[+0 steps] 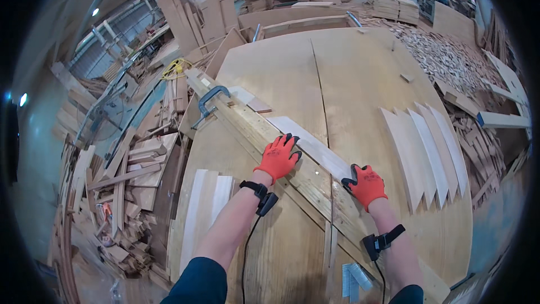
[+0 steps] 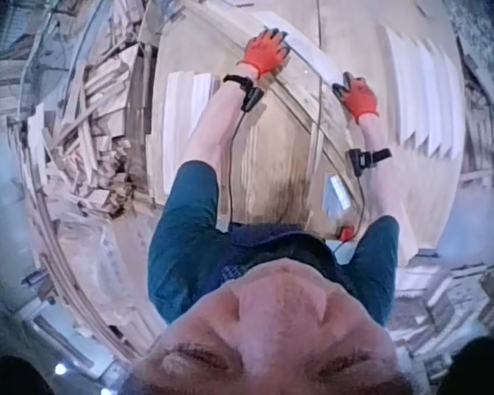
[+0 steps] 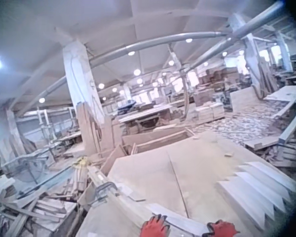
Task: The person uses a circular saw to cut thin wooden planks on a workbench. They guide the wood through the saw blade, then move the cut pieces to a stack on the right side of the table. The process is repeated for multiple planks.
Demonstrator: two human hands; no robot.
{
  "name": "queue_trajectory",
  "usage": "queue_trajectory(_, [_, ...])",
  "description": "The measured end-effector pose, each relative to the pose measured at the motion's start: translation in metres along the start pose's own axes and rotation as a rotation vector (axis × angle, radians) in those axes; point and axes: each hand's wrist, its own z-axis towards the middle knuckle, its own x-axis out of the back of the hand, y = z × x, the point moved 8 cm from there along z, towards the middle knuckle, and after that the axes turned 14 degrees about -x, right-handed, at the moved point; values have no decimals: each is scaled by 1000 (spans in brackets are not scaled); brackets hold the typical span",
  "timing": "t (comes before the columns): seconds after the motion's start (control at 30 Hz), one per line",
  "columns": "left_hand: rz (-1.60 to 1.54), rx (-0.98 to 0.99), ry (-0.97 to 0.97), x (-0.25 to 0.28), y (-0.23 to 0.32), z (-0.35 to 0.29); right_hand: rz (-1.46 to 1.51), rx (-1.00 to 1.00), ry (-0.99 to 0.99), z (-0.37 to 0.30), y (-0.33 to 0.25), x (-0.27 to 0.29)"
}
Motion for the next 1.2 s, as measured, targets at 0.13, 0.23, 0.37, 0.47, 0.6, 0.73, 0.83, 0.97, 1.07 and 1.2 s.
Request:
queue_trajectory(0.13, [-15,62,-61,-16,-12,5,36,44,-50,12,-23,-1])
queue_trajectory(0.23, [33,71,-72,-13,-1,13,44,108,-40,32,-36,-7])
queue_trajectory(0.37, [44,76,-82,-14,-4,12,-19,130,-79,48,-61,-8])
queue_trajectory(0.47, [72,102,-81,-17,-7,17,10,107,-77,50,-61,-7])
queue_trajectory(0.6, [64,123,-98,-18,-13,22,122,99,38,40,-57,-10])
queue_trajectory(0.73, [123,141,-46,-19,-25,26,406,165,98,27,-38,-5])
queue_trajectory(0.83, [122,134,-19,-18,-33,40,482,18,34,16,-7,-2])
queue_trajectory(0.97, [111,144,-44,-17,-48,56,447,23,29,-15,-2,5])
queue_trajectory(1.07, [111,144,-57,-15,-59,77,490,-36,121,-11,-4,8])
queue_trajectory(1.2, [101,139,-50,-15,-83,112,371,-23,206,28,-23,9])
